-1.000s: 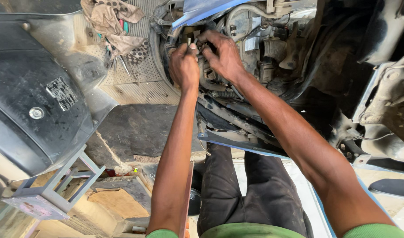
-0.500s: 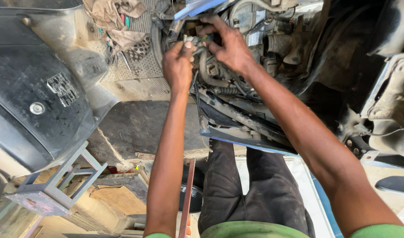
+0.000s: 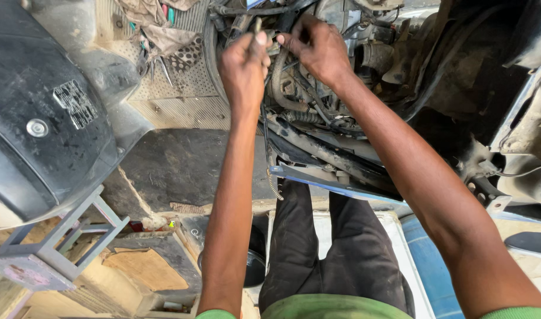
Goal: The person works under the front of a car, manipulating and connecting electrical wires and connectors in the engine bay area. The hands repeatedly reach into the confined space to route cables and join connectors.
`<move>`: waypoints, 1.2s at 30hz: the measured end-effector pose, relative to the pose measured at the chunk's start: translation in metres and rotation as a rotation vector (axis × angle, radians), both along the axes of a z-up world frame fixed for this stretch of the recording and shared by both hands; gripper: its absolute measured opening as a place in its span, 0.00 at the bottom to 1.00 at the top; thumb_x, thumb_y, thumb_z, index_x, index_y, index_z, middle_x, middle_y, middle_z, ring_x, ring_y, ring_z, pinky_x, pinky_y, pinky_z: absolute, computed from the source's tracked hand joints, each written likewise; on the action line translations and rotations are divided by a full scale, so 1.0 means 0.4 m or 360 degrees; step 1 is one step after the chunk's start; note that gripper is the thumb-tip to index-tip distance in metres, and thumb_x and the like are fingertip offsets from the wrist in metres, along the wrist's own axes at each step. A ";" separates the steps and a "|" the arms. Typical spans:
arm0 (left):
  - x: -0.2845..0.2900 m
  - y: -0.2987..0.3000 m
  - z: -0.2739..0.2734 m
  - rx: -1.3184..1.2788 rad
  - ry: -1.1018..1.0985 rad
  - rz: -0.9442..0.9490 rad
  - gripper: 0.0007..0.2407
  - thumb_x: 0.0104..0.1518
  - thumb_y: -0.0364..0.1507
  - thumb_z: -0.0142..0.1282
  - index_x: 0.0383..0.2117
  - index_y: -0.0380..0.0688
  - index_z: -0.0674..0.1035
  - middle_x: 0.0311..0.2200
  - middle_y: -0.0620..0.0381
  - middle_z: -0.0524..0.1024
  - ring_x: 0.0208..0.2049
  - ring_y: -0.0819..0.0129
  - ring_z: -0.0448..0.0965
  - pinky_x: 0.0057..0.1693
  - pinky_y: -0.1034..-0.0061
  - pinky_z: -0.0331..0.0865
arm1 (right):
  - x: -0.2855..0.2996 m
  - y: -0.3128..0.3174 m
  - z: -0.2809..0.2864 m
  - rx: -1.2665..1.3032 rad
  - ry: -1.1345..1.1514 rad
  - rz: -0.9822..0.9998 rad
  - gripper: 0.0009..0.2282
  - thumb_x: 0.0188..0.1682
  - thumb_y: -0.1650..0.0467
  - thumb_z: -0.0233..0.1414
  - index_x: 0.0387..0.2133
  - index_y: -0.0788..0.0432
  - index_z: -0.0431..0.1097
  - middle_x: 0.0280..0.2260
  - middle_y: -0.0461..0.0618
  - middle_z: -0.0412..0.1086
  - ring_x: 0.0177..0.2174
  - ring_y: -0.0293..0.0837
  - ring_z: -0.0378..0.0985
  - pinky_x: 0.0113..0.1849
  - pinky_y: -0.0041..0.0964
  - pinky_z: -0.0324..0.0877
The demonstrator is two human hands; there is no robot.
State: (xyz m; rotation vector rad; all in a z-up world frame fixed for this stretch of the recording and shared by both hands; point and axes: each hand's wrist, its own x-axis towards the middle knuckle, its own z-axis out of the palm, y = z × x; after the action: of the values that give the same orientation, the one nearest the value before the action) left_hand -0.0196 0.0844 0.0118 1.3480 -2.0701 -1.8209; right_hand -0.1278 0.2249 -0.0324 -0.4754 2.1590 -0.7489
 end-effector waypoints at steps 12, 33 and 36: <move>-0.095 -0.203 -0.097 0.0120 0.0229 -0.0239 0.12 0.66 0.30 0.49 0.27 0.41 0.83 0.19 0.61 0.83 0.17 0.80 0.74 0.26 0.84 0.64 | -0.060 0.024 -0.033 -0.0247 0.1253 0.0657 0.02 0.52 0.72 0.55 0.34 0.60 0.72 0.24 0.57 0.69 0.23 0.55 0.70 0.26 0.48 0.68; 0.034 -0.193 -0.067 0.0744 0.0555 -0.0111 0.12 0.66 0.29 0.50 0.45 0.32 0.81 0.35 0.44 0.86 0.31 0.65 0.88 0.37 0.75 0.80 | -0.055 0.057 -0.113 -0.0126 0.0664 0.0355 0.05 0.63 0.71 0.52 0.42 0.61 0.72 0.28 0.55 0.71 0.27 0.50 0.74 0.33 0.50 0.69; 0.041 -0.198 -0.062 0.0791 0.0515 -0.0108 0.16 0.66 0.35 0.47 0.48 0.34 0.79 0.39 0.44 0.87 0.36 0.62 0.91 0.41 0.74 0.84 | -0.056 0.066 -0.098 -0.0254 0.1046 0.0473 0.03 0.56 0.73 0.53 0.39 0.61 0.72 0.29 0.54 0.70 0.29 0.51 0.73 0.33 0.52 0.66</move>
State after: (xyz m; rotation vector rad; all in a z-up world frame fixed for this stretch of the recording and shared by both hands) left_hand -0.0033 0.0052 -0.0132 0.9687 -1.5809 -2.4990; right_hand -0.1502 0.2512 -0.0714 -1.2367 2.5380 -0.6544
